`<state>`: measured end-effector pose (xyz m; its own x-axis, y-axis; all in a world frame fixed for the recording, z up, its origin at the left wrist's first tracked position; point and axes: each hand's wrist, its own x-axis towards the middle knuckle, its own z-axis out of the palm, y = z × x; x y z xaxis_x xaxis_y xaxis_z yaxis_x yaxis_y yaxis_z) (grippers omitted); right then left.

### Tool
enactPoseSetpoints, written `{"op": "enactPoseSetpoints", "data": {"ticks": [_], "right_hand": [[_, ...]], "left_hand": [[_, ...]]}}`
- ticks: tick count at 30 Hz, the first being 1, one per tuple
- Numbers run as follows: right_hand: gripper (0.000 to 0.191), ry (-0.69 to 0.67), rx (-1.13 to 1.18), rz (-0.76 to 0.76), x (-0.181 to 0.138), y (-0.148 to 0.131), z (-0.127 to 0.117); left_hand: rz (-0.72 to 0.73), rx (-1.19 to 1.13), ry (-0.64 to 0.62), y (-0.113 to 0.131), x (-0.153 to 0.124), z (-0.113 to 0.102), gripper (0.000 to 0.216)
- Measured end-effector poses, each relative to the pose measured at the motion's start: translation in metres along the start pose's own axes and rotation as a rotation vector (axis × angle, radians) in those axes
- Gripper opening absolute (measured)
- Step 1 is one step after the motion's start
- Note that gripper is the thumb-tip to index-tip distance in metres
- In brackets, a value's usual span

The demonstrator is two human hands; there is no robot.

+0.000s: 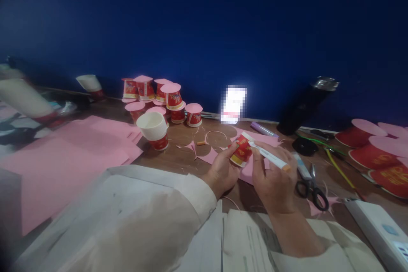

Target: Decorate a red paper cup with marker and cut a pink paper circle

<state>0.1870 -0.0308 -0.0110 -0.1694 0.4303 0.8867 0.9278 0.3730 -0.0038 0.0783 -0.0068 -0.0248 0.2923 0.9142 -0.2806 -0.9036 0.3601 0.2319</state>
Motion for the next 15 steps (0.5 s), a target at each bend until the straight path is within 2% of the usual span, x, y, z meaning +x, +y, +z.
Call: {"op": "enactPoseSetpoints", "data": {"ticks": [15], "right_hand": [[0.015,-0.013,0.022,-0.006,-0.0023,-0.0013,0.0009]], "left_hand": [[0.014,0.012,0.012,-0.0003,0.0012,-0.0011,0.013]]}}
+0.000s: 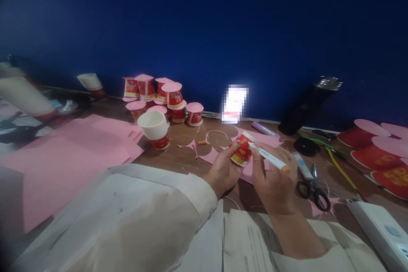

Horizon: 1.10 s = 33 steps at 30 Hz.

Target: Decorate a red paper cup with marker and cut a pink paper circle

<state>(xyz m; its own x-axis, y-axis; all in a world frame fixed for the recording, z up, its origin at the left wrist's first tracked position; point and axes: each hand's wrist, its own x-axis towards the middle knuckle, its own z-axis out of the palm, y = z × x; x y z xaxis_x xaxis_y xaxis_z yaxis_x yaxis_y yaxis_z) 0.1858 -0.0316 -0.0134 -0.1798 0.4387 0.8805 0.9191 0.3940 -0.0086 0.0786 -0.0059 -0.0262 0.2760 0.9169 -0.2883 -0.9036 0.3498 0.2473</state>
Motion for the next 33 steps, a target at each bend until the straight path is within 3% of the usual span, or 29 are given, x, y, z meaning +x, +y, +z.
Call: {"op": "enactPoseSetpoints", "data": {"ticks": [33], "right_hand": [[0.012,0.001,-0.011,-0.056,-0.0045,-0.0025,0.0011]], "left_hand": [[-0.018,-0.033,0.015,0.0017,0.0002,-0.0016,0.013]]}}
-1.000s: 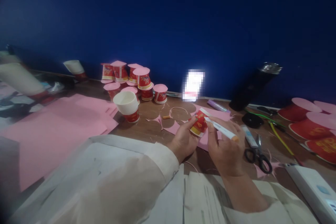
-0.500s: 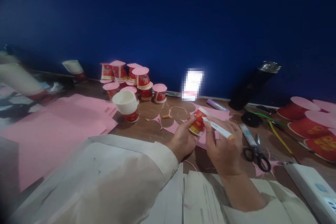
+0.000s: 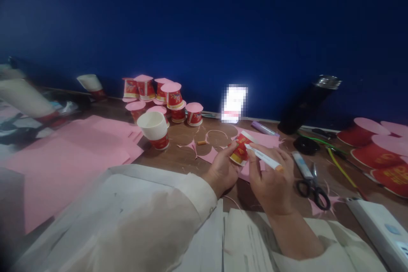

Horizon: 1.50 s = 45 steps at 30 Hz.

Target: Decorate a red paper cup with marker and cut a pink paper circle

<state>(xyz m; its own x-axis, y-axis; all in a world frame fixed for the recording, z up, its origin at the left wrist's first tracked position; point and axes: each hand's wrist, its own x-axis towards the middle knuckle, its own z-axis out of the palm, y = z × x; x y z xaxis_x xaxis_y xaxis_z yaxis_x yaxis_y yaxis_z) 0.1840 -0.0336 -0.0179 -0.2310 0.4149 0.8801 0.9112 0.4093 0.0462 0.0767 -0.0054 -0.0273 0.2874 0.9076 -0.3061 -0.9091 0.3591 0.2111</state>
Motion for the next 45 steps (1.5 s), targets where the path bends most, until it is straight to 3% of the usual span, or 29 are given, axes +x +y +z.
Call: {"op": "enactPoseSetpoints", "data": {"ticks": [23,31,39,45], "right_hand": [[0.012,-0.063,0.069,0.028,-0.003,-0.002,0.000],[0.012,-0.026,0.093,0.040,0.000,-0.005,-0.003],[0.017,0.039,0.028,0.193,-0.003,0.010,-0.011],[0.018,0.046,0.000,0.172,-0.003,0.011,-0.010]], "left_hand": [[-0.003,-0.006,0.022,-0.001,0.004,-0.003,0.013],[0.000,-0.015,-0.027,-0.003,0.008,-0.006,0.013],[0.013,0.008,-0.055,-0.004,0.006,-0.003,0.013],[0.024,0.036,-0.056,-0.002,-0.002,0.002,0.016]]}}
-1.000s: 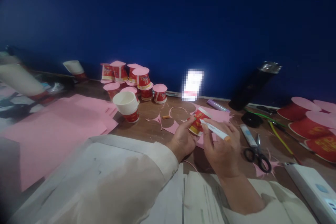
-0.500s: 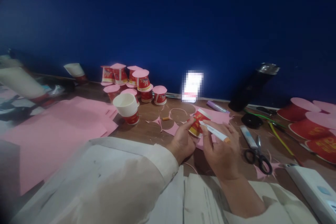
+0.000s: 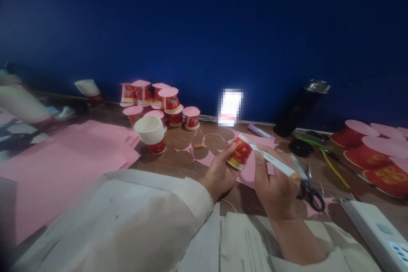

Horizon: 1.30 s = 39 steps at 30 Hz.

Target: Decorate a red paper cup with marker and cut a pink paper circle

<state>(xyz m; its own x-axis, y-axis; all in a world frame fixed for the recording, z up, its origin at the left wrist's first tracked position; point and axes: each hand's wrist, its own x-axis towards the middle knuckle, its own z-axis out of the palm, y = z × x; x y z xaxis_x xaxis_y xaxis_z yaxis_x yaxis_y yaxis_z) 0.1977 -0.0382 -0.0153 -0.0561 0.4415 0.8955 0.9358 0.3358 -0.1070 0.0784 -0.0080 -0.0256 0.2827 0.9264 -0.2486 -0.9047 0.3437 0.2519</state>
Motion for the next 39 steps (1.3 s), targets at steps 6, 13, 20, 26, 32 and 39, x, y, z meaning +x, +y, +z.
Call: {"op": "enactPoseSetpoints", "data": {"ticks": [6,13,20,26,32,39], "right_hand": [[0.021,-0.024,-0.009,-0.036,0.0027,-0.0033,0.0012],[0.021,-0.050,0.019,-0.067,0.0051,-0.0042,0.0007],[0.022,-0.067,0.029,-0.051,0.0067,-0.0051,0.0021],[0.021,-0.058,0.014,-0.074,0.0065,-0.0043,0.0028],[0.020,-0.043,0.002,-0.090,0.0058,-0.0047,0.0031],[0.020,-0.050,-0.002,-0.066,0.0053,-0.0052,0.0026]], "left_hand": [[-0.052,0.040,0.022,0.0003,-0.0010,-0.0017,0.023],[-0.050,0.061,0.013,0.0005,-0.0019,-0.0012,0.021],[-0.028,0.020,-0.003,-0.0012,-0.0002,-0.0015,0.015],[-0.038,0.025,-0.001,-0.0030,0.0011,-0.0030,0.015],[-0.062,0.027,0.002,0.0007,-0.0022,0.0007,0.015],[-0.086,0.012,0.014,0.0026,-0.0029,0.0018,0.017]]}}
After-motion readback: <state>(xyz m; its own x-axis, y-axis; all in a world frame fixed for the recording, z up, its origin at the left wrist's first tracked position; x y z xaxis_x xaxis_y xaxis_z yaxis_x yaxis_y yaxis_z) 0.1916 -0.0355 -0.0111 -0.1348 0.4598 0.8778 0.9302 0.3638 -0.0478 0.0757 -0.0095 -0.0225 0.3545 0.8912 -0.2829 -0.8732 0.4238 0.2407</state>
